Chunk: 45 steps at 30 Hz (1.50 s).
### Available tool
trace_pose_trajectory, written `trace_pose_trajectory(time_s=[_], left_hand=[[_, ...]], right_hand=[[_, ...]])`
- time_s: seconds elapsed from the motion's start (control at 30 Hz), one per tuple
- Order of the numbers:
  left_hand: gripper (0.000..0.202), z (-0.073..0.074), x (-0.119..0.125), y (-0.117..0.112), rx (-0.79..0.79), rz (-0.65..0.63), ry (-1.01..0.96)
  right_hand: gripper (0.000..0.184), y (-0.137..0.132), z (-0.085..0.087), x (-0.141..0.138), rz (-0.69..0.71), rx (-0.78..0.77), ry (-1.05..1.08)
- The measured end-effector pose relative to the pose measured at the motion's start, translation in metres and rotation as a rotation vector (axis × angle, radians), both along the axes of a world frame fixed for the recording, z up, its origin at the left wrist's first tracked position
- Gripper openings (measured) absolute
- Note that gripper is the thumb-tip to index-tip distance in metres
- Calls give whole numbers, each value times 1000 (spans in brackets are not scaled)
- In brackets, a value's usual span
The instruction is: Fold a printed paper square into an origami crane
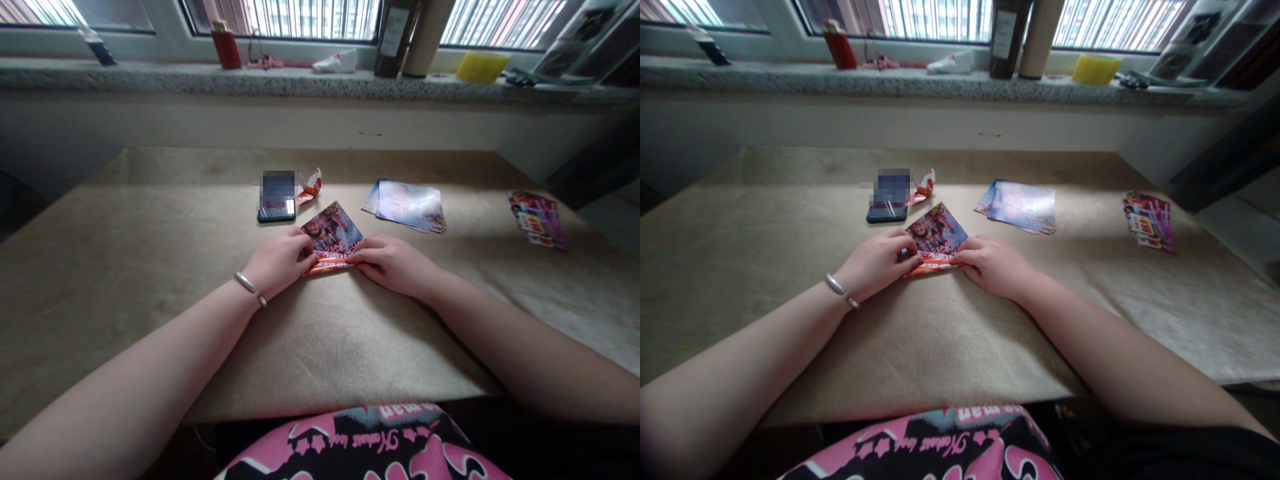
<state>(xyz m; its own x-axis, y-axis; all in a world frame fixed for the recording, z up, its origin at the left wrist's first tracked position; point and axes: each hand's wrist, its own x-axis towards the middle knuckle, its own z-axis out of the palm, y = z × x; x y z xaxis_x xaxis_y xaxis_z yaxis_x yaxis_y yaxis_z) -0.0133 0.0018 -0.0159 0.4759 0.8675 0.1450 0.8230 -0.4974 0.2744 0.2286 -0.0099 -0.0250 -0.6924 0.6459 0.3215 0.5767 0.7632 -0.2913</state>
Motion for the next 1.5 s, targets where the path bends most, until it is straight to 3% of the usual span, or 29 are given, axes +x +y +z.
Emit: trace_pose_trajectory(time_s=[0.47, 0.87, 1.5], left_hand=[[19, 0, -1, 1, 94, 20, -2], [29, 8, 0, -12, 175, -163, 143], [30, 10, 10, -20, 243, -115, 320]], right_hand=[[27, -1, -1, -1, -53, 83, -128], [28, 4, -2, 4, -108, 117, -160], [28, 3, -4, 4, -132, 154, -187]])
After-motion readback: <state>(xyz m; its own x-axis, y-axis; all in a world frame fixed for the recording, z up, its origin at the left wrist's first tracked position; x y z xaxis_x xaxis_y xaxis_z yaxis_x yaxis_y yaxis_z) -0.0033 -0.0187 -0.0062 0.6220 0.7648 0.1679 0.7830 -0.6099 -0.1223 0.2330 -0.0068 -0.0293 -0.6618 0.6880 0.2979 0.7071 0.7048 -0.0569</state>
